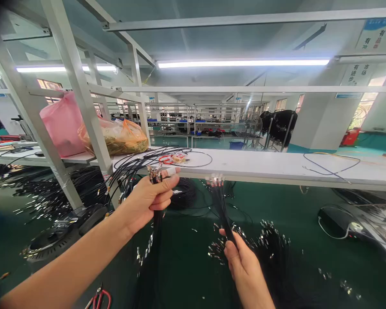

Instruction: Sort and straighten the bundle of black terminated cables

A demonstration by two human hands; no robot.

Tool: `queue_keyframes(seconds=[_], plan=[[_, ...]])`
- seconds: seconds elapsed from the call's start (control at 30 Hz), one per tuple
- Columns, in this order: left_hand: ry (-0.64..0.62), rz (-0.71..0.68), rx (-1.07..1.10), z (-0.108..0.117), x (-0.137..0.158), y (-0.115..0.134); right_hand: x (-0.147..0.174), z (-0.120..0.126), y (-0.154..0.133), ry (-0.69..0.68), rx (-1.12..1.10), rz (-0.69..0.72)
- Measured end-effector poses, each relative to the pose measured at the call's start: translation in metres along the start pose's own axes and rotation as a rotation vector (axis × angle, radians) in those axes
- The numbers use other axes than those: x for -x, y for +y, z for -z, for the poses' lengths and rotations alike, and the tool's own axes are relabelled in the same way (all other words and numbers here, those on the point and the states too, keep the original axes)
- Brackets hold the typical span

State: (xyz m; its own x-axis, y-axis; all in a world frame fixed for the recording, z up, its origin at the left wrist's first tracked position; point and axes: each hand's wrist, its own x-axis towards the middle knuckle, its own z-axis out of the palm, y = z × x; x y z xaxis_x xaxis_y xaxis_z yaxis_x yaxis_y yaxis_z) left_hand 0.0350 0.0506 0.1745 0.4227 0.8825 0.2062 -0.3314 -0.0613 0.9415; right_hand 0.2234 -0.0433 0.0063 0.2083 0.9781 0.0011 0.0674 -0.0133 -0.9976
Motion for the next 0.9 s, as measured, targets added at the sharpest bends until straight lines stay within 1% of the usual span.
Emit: queue_keyframes(seconds=[0.03, 0.1, 0.17, 0.2, 0.23, 0.27, 0.3, 0.33, 0.37, 0.43, 0.47, 0.5, 0.53, 0.57, 0.6, 0.63, 0.67, 0.7, 0.73, 0.77, 0.83, 0.87, 0.9], plan=[[0.005, -0.022, 0.022, -0.005, -0.001, 0.001, -0.001, 0.000, 0.001, -0.027, 0.012, -0.004], [-0.027, -0.034, 0.081, -0.023, -0.002, -0.004, 0.000, -0.008, -0.001, -0.181, 0.038, -0.031], [-0.080, -0.008, 0.139, -0.047, -0.004, -0.017, 0.005, -0.026, -0.010, -0.379, 0.102, -0.025], [-0.087, 0.002, 0.141, -0.059, -0.006, -0.025, 0.008, -0.038, -0.018, -0.445, 0.116, -0.006], [-0.083, 0.002, 0.146, -0.071, -0.010, -0.032, 0.011, -0.050, -0.027, -0.470, 0.140, 0.036], [-0.077, -0.004, 0.156, -0.081, -0.013, -0.038, 0.012, -0.060, -0.037, -0.446, 0.111, 0.069], [-0.079, -0.014, 0.167, -0.089, -0.018, -0.040, 0.011, -0.069, -0.047, -0.407, 0.033, 0.059], [-0.098, -0.044, 0.164, -0.093, -0.021, -0.040, 0.009, -0.074, -0.055, -0.348, 0.001, 0.048], [-0.132, -0.099, 0.123, -0.095, -0.024, -0.036, 0.004, -0.076, -0.063, -0.291, -0.028, 0.021], [-0.203, -0.250, -0.076, -0.086, -0.025, -0.019, -0.008, -0.069, -0.072, -0.196, -0.019, -0.036], [-0.219, -0.340, -0.219, -0.076, -0.021, -0.010, -0.014, -0.060, -0.075, -0.162, -0.013, -0.065], [-0.197, -0.402, -0.352, -0.063, -0.015, -0.003, -0.020, -0.049, -0.076, -0.134, -0.015, -0.093], [-0.135, -0.447, -0.448, -0.048, -0.006, 0.000, -0.026, -0.037, -0.077, -0.111, -0.028, -0.119], [-0.064, -0.479, -0.508, -0.031, 0.005, -0.001, -0.030, -0.025, -0.078, -0.092, -0.051, -0.139], [0.024, -0.460, -0.526, -0.014, 0.017, -0.008, -0.034, -0.014, -0.079, -0.078, -0.081, -0.153], [0.149, -0.380, -0.527, 0.002, 0.030, -0.022, -0.036, -0.005, -0.079, -0.068, -0.115, -0.160], [0.219, -0.284, -0.555, 0.016, 0.043, -0.040, -0.038, 0.003, -0.080, -0.060, -0.150, -0.160], [0.203, -0.159, -0.608, 0.027, 0.055, -0.062, -0.039, 0.007, -0.081, -0.052, -0.185, -0.157], [0.121, -0.028, -0.707, 0.035, 0.065, -0.085, -0.040, 0.010, -0.081, -0.044, -0.216, -0.153], [0.091, 0.041, -0.767, 0.040, 0.074, -0.108, -0.040, 0.010, -0.081, -0.037, -0.243, -0.150], [0.120, 0.049, -0.820, 0.044, 0.085, -0.144, -0.040, 0.008, -0.080, -0.025, -0.282, -0.147], [0.190, 0.024, -0.834, 0.043, 0.088, -0.155, -0.039, 0.006, -0.080, -0.019, -0.295, -0.143], [0.217, 0.024, -0.807, 0.043, 0.089, -0.161, -0.039, 0.004, -0.079, -0.013, -0.303, -0.138]])
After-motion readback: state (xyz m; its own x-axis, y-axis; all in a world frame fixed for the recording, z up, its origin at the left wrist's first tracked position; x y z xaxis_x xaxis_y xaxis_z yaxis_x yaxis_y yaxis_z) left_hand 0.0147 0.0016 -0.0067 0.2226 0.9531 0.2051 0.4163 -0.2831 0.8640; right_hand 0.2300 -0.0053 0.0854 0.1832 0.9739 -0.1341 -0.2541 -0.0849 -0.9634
